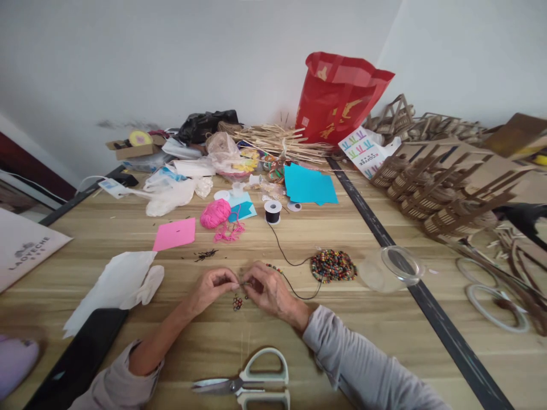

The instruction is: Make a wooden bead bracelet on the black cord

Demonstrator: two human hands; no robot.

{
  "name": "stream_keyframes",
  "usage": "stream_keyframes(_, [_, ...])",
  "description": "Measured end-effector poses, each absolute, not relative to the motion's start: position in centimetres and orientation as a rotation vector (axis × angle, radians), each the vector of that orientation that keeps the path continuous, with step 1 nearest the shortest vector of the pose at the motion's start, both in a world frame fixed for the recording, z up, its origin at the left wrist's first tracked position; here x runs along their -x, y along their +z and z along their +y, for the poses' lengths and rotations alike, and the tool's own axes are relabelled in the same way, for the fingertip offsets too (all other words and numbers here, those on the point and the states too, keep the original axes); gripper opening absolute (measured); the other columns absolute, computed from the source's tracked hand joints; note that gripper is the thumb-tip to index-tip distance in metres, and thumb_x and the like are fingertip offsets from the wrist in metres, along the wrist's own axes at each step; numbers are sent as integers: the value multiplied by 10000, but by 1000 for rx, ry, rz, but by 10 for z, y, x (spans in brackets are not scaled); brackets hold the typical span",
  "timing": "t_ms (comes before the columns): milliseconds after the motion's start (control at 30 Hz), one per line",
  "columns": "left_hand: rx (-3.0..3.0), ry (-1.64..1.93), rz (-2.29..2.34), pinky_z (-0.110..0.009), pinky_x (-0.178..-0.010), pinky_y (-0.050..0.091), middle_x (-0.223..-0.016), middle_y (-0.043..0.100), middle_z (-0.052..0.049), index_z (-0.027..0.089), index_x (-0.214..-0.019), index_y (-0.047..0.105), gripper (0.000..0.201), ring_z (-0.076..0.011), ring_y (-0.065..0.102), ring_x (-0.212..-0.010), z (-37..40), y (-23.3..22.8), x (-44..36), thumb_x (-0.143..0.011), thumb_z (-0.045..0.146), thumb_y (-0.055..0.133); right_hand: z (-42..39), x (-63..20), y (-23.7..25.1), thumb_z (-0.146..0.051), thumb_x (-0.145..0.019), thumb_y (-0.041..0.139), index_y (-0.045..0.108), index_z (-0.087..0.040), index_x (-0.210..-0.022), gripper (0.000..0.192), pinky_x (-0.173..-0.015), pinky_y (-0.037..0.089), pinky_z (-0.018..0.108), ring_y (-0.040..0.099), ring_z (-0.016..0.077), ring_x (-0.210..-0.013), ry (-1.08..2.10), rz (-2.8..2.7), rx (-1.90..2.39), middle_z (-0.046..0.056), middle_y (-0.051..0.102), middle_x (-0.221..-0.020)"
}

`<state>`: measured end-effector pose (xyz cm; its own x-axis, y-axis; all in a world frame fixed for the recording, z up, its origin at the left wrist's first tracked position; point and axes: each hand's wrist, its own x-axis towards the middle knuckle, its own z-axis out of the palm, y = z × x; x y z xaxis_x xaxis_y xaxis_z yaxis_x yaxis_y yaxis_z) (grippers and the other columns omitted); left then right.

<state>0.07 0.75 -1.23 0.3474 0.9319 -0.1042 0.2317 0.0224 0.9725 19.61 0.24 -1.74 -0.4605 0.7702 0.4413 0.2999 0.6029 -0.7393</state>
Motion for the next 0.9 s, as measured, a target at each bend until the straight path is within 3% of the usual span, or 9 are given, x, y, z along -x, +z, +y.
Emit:
stream_keyframes(100, [-1410,804,1143,-228,-603,413,-627,618,-8,131,-664,633,150,-125,524,-607,9,-14,1,-663,271,688,4,-198,-22,-18,-679,473,525,-186,-942,316,-711,447,279,535,181,-851,671,-1929,868,68,549,-936])
stream_keyframes(200, [-1394,807,1166,-222,-578,396,-616,608,-5,129,-666,631,171,-120,508,-593,9,-14,2,-656,290,689,7,-200,-26,-11,-625,420,499,-185,-954,380,-800,443,319,521,192,-923,672,-1829,880,68,534,-963])
stream_keyframes(333, [-1399,815,1171,-225,-589,399,-632,609,-9,128,-677,631,182,-123,510,-609,8,-10,2,-664,303,681,8,-201,-25,-33,-658,428,507,-178,-959,343,-819,439,327,526,185,-908,716,-1785,908,56,549,-940])
stream_keyframes(500, [-1404,826,1145,-231,-610,406,-641,609,-12,130,-680,622,187,-128,514,-625,7,-5,1,-677,309,675,3,-200,-19,-167,-826,531,562,-174,-995,172,-772,454,298,564,171,-840,831,-1863,927,56,619,-916])
stream_keyframes(667, [-1440,836,1091,-230,-632,417,-660,612,-10,130,-698,624,165,-124,523,-635,7,-11,1,-703,287,673,3,-199,-19,-285,-865,584,617,-166,-956,153,-701,465,264,596,157,-771,981,-1951,876,52,653,-857])
stream_keyframes(900, [-1496,812,1079,-224,-612,409,-665,611,-13,125,-705,634,160,-123,522,-630,5,-15,0,-716,279,675,5,-197,-18,-313,-882,572,661,-159,-836,184,-670,457,254,588,149,-711,944,-1988,849,47,645,-755])
